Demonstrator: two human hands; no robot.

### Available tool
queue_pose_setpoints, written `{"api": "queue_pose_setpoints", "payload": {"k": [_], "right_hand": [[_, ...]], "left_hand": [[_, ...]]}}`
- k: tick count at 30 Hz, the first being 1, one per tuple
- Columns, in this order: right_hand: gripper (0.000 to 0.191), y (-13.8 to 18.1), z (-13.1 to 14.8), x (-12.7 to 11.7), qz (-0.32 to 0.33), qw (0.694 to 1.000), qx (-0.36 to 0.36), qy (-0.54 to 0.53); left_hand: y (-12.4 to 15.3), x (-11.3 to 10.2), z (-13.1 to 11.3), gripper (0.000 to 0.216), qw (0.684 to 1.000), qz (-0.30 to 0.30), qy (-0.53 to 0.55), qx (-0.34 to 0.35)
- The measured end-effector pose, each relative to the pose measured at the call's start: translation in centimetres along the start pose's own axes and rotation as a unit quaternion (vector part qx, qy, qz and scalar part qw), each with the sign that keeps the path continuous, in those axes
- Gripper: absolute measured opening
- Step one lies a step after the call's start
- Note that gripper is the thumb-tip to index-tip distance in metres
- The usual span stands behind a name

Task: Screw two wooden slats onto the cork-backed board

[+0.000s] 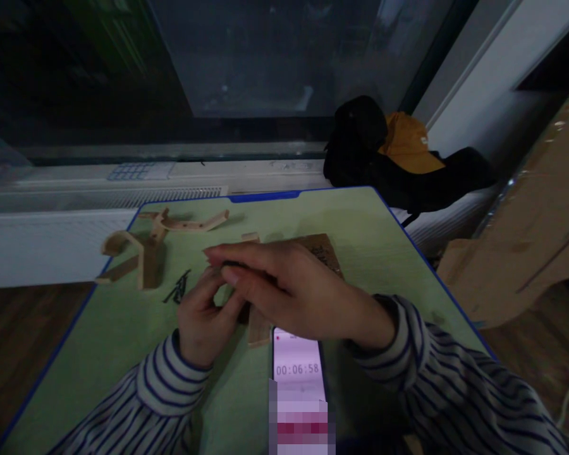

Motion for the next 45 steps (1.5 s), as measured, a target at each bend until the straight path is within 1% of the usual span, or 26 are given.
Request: {"api": "queue_pose_setpoints", "payload": {"k": [4, 7, 9, 14, 18, 21, 24, 27, 30, 33, 36, 38, 40, 42, 45], "right_hand": [[0.026, 0.0, 0.5, -0.1, -0.007, 0.999, -0.036, -0.002], [0.026, -0.1, 0.2, 0.0, -0.008, 0.999, -0.037, -0.007], [0.026, -0.2, 0.2, -0.1, -0.013, 0.999, -0.044, -0.010], [0.022, 0.0, 0.0, -0.2, -0.036, 0.998, -0.050, 0.014], [0.018, 0.4, 0.2, -0.6, -0.080, 0.993, -0.073, 0.048], [0.016, 0.5, 0.1, -0.7, -0.100, 0.990, -0.074, 0.067], [0.016, 0.4, 0.0, -0.7, -0.096, 0.991, -0.068, 0.060], [0.017, 0.2, 0.0, -0.5, -0.080, 0.994, -0.058, 0.048], [0.017, 0.1, 0.2, -0.4, -0.063, 0.996, -0.053, 0.041], [0.021, 0.1, 0.1, -0.3, -0.048, 0.998, -0.038, 0.007], [0.026, 0.1, -0.5, 0.1, -0.029, 0.995, -0.015, -0.097], [0.023, 0.1, -0.9, 0.2, -0.028, 0.989, -0.012, -0.142], [0.019, 0.1, -1.1, 0.0, -0.048, 0.991, -0.016, -0.121], [0.017, 0.1, -1.1, -0.3, -0.075, 0.994, -0.026, -0.071], [0.018, 0.1, -0.5, -0.5, -0.093, 0.994, -0.058, -0.015]], "left_hand": [[0.1, -0.1, 0.0, 0.014, 1.000, -0.007, -0.003, -0.003], [0.1, -0.4, 0.1, 0.018, 1.000, -0.023, 0.000, -0.010], [0.1, -0.5, 0.0, 0.017, 1.000, -0.026, -0.007, -0.013], [0.0, 0.0, -0.2, 0.012, 1.000, 0.000, -0.025, -0.013], [-0.1, 0.6, -0.5, 0.011, 1.000, 0.030, -0.005, 0.002], [0.0, 0.9, -0.7, 0.013, 0.999, 0.039, 0.004, 0.010], [0.1, 0.7, -0.4, 0.012, 0.999, 0.031, 0.008, 0.004], [0.1, 0.3, 0.0, 0.016, 1.000, 0.015, 0.011, -0.007], [0.1, -0.1, 0.3, 0.015, 1.000, 0.000, 0.016, -0.010], [0.2, -0.1, 0.4, 0.012, 1.000, -0.004, 0.016, -0.014], [0.2, -0.1, 0.4, 0.009, 1.000, -0.007, 0.014, -0.016], [0.2, 0.0, 0.3, 0.008, 1.000, 0.001, 0.014, -0.015], [0.1, 0.3, 0.3, 0.008, 1.000, 0.017, 0.018, -0.014], [0.1, 0.5, 0.3, 0.010, 0.999, 0.029, 0.027, -0.015], [0.0, 0.4, 0.4, 0.012, 0.999, 0.025, 0.041, -0.020]]}}
Point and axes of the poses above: each hand's wrist, its own y-axis away from the middle knuckle, its own x-axis out of the palm, z = x × y, the point moved 10 cm from there along -y, towards the middle knuckle, and after that the axes turned 1 degree about z, right-handed, at the moved point
